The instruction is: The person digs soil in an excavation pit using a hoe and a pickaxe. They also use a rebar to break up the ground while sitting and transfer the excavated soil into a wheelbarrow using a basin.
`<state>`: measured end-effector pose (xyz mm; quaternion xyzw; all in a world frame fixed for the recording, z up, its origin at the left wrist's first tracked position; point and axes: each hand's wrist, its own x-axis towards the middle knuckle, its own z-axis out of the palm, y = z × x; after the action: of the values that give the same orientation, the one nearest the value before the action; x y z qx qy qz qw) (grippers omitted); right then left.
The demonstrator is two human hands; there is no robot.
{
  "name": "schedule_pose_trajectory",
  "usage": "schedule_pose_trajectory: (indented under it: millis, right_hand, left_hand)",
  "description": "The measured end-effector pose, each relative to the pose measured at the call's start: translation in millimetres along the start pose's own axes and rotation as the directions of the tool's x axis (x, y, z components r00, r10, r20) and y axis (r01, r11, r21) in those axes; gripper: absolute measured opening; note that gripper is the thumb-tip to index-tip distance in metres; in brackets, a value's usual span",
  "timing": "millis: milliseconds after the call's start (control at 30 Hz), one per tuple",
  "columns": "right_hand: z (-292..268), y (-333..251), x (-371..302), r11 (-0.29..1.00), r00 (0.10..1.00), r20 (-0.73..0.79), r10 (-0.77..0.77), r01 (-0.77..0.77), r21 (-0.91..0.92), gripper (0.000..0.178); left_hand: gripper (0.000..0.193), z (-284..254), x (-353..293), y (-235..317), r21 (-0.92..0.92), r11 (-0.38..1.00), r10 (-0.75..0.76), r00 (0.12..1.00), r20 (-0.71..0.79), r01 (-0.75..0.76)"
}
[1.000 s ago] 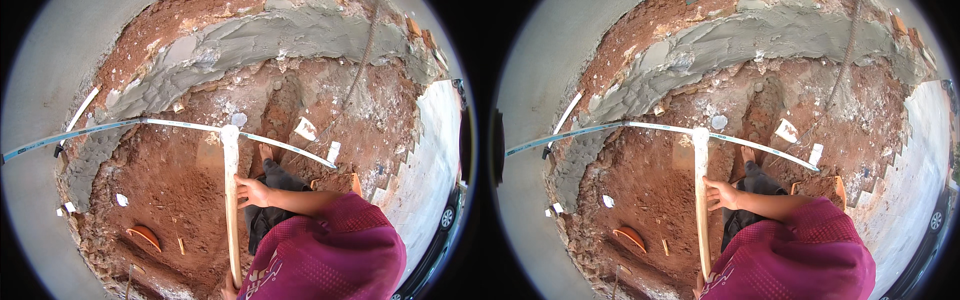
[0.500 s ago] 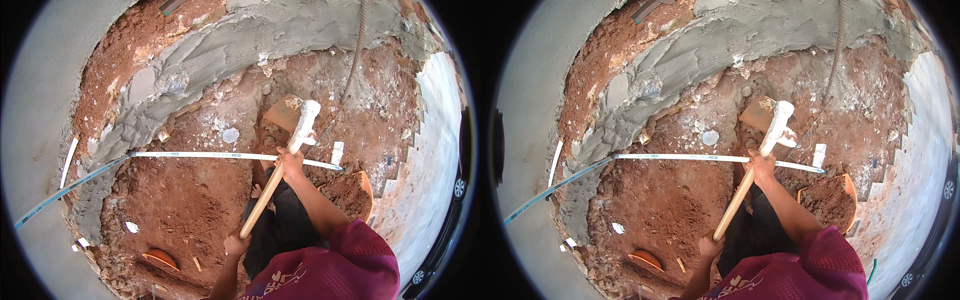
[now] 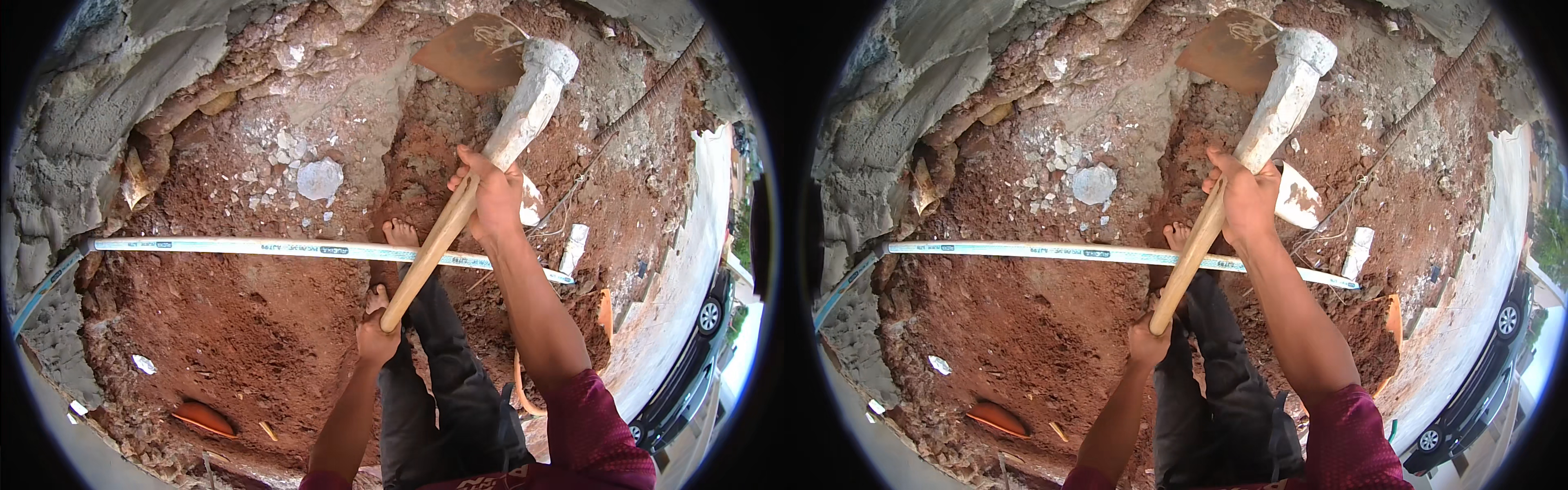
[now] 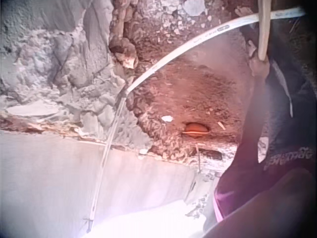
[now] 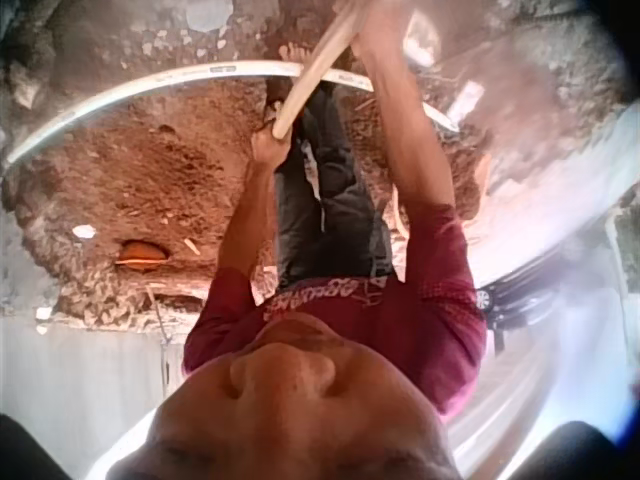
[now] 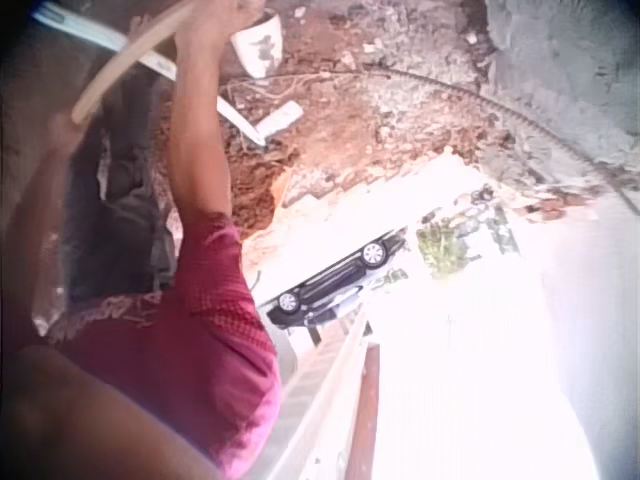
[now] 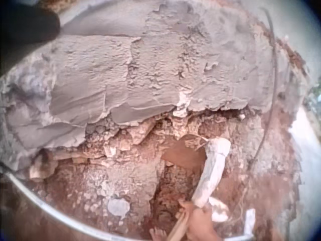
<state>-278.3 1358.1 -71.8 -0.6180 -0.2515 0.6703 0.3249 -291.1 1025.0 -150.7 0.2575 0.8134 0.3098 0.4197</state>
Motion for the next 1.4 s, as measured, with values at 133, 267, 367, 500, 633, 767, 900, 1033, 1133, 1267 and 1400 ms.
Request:
schedule_pose_trajectory:
  millis: [133,267,367,500,633,767,900,1033,1133,1267,1400]
  right_hand:
    - [14,-24,-29,0.988,0.993,0.050,-0.111,0.115,-0.101,0.016]
    - [-18,-65,-63,0.968,0.981,0.079,-0.177,0.188,-0.166,0.020]
    - [-46,-71,-106,0.988,0.992,0.044,-0.118,0.121,-0.096,0.016]
    - [-78,-44,-205,0.994,1.000,0.000,0.015,-0.015,-0.108,0.018]
    - [-106,-13,-321,0.926,0.933,0.106,0.343,-0.317,-0.207,0.023]
    - [-133,6,-390,0.776,0.741,0.298,0.602,-0.453,-0.440,0.016]
    - [-135,93,-395,0.803,0.779,0.194,0.596,-0.577,-0.151,0.021]
    - [-118,185,-310,0.721,0.732,0.036,0.680,-0.677,0.150,0.016]
    - [-109,227,-238,0.787,0.792,-0.055,0.608,-0.592,0.174,0.019]
    - [-95,239,-170,0.942,0.935,-0.120,0.335,-0.333,0.036,0.018]
    - [-67,219,-111,0.993,0.989,-0.138,0.045,-0.059,-0.100,0.016]
  left_hand:
    - [0.012,13,-17,9,-0.066,0.998,0.010,0.999,0.045,-0.006]
    - [0.019,-6,-62,64,-0.143,0.989,0.083,0.965,0.248,-0.048]
    - [0.022,-41,-124,76,-0.082,0.995,-0.028,0.948,0.316,0.057]
    - [0.019,-102,-210,44,0.054,0.991,-0.131,0.951,0.280,0.121]
    - [0.014,-172,-325,-38,0.257,0.962,-0.181,0.929,0.324,0.097]
    - [0.022,-213,-385,-88,0.338,0.940,-0.152,0.936,0.317,0.039]
    - [0.031,-233,-398,-111,0.376,0.926,-0.156,0.947,0.281,0.041]
    - [0.020,-230,-387,-103,0.551,0.794,-0.387,0.912,0.135,0.256]
    - [0.019,-199,-331,-78,0.607,0.743,-0.423,0.901,0.100,0.281]
    - [0.018,-135,-270,-76,0.564,0.783,-0.372,0.925,0.084,0.263]
    - [0.018,-64,-195,-98,0.328,0.907,-0.294,0.955,0.043,0.265]
